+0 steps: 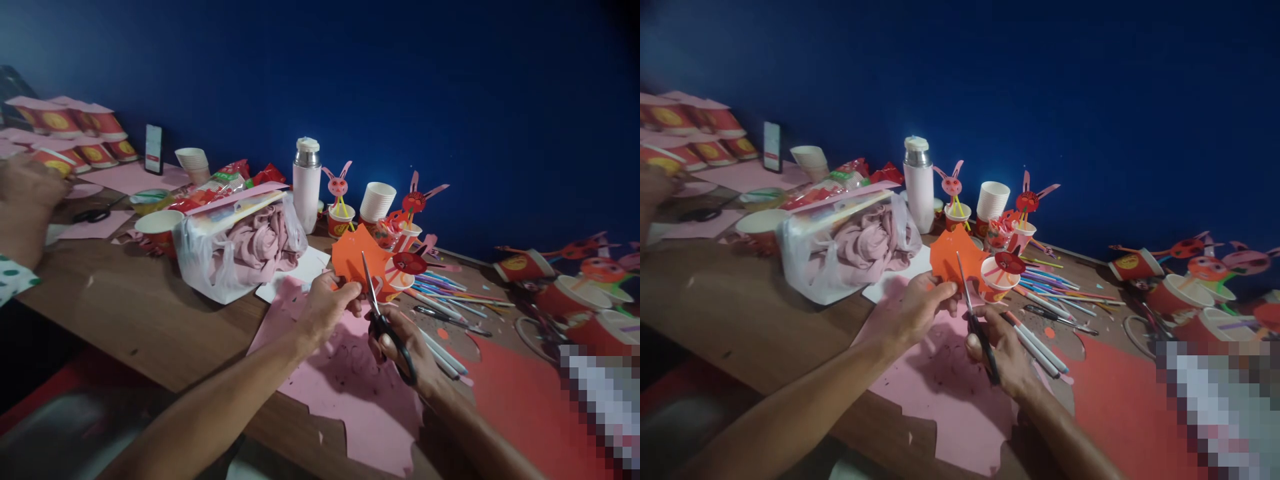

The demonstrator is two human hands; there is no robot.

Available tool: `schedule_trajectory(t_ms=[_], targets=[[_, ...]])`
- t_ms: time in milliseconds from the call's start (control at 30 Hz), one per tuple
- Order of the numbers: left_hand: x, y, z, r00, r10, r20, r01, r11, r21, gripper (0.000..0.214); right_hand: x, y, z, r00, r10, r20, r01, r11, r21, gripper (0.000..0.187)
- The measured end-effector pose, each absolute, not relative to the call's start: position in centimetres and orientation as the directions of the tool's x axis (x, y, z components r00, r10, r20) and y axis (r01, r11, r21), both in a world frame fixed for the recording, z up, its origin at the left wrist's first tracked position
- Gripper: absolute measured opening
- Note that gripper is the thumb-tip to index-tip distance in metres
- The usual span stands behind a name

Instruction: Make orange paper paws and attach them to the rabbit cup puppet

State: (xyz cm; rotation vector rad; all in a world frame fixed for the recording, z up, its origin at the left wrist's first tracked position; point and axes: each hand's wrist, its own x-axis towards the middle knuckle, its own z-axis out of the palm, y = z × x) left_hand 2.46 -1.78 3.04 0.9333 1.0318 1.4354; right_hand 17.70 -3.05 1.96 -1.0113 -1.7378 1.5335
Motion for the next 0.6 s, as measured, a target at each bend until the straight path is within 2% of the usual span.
schedule_trajectory(t_ms=[200,600], targets=[[2.48,-1.71,2.88,-0.119,0.993,0.0,-0.326,-0.039,0.945,0.004,17.7,-3.12,2.22,-0.529,0.848,-0.034,0.134,0.044,-0.99,0.052],[2.15,-1.5,2.73,-0.087,0.996,-0.012,-0.304,-0.015,0.953,0.006,18.02,-3.04,1.8,-0.557,0.83,-0.027,0.103,0.036,-0.994,0.044]])
